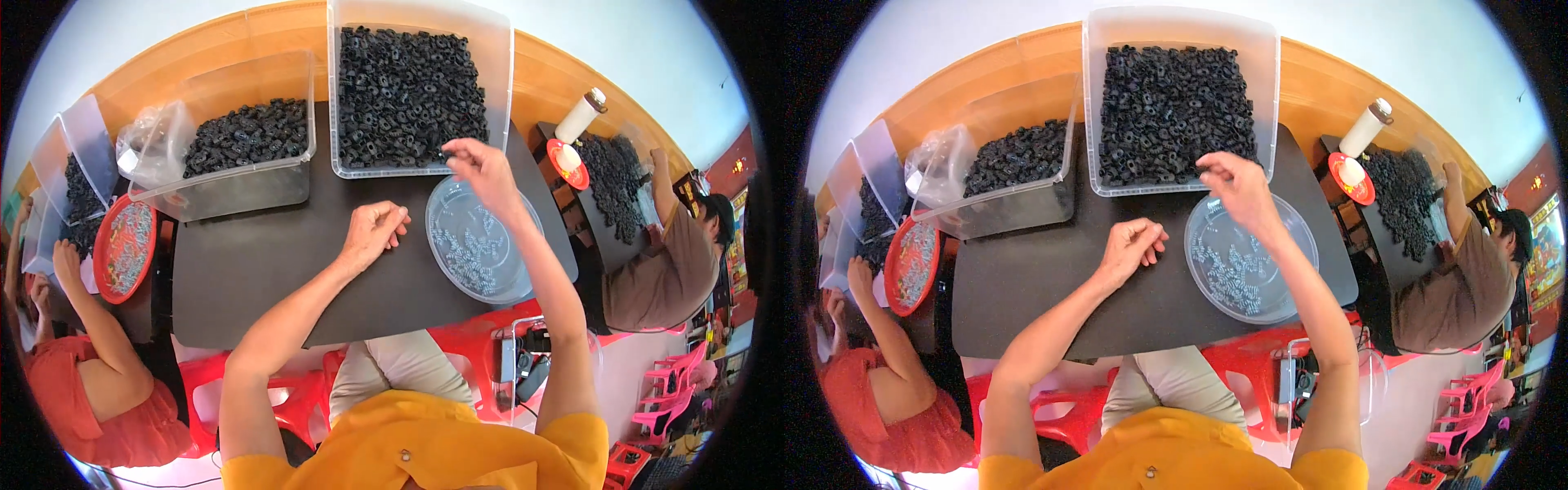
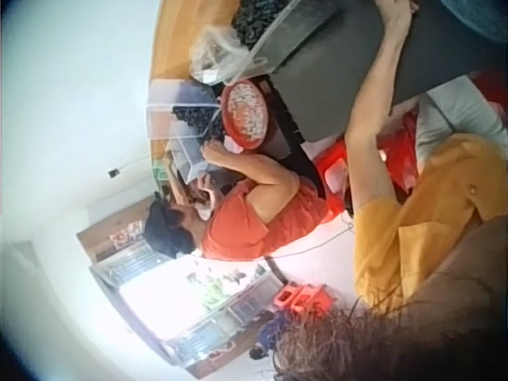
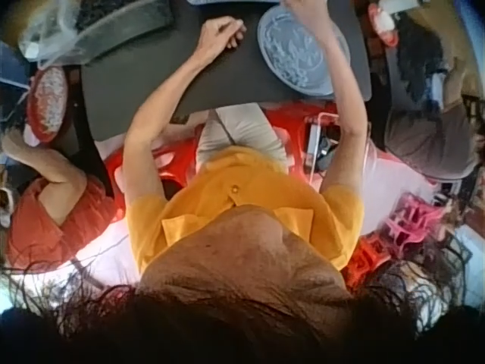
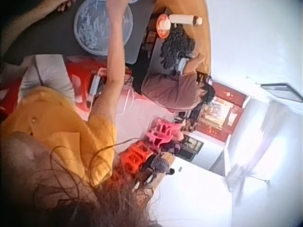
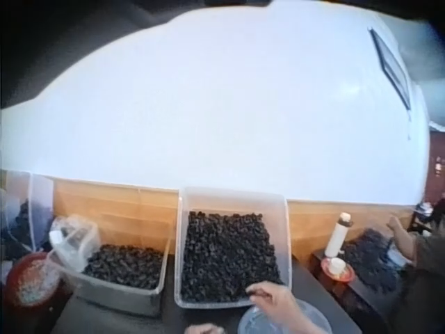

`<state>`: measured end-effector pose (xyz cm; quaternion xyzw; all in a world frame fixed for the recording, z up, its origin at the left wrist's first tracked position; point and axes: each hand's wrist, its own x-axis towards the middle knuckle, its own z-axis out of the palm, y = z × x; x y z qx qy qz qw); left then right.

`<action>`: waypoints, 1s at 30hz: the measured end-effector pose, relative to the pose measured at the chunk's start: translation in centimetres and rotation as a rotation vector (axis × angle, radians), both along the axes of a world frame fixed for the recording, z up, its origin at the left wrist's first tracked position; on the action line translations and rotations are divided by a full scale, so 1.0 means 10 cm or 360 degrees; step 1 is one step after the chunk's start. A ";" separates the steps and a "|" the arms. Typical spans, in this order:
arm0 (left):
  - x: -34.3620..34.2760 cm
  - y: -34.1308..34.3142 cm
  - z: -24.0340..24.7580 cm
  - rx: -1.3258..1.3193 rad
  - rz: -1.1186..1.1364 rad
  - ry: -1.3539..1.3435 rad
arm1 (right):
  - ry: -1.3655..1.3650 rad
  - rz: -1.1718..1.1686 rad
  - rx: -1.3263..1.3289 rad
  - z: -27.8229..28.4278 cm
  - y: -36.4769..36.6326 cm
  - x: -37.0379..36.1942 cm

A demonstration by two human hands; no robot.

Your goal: Assembling small black rubber rings with clear plastic components by hand.

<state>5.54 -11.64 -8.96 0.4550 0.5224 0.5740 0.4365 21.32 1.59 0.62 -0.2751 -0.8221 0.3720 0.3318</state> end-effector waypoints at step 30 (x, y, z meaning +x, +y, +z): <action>0.03 -0.13 0.10 -0.0117 -0.0577 -0.0632 | -0.0872 -0.0388 0.0651 -0.74 0.11 0.71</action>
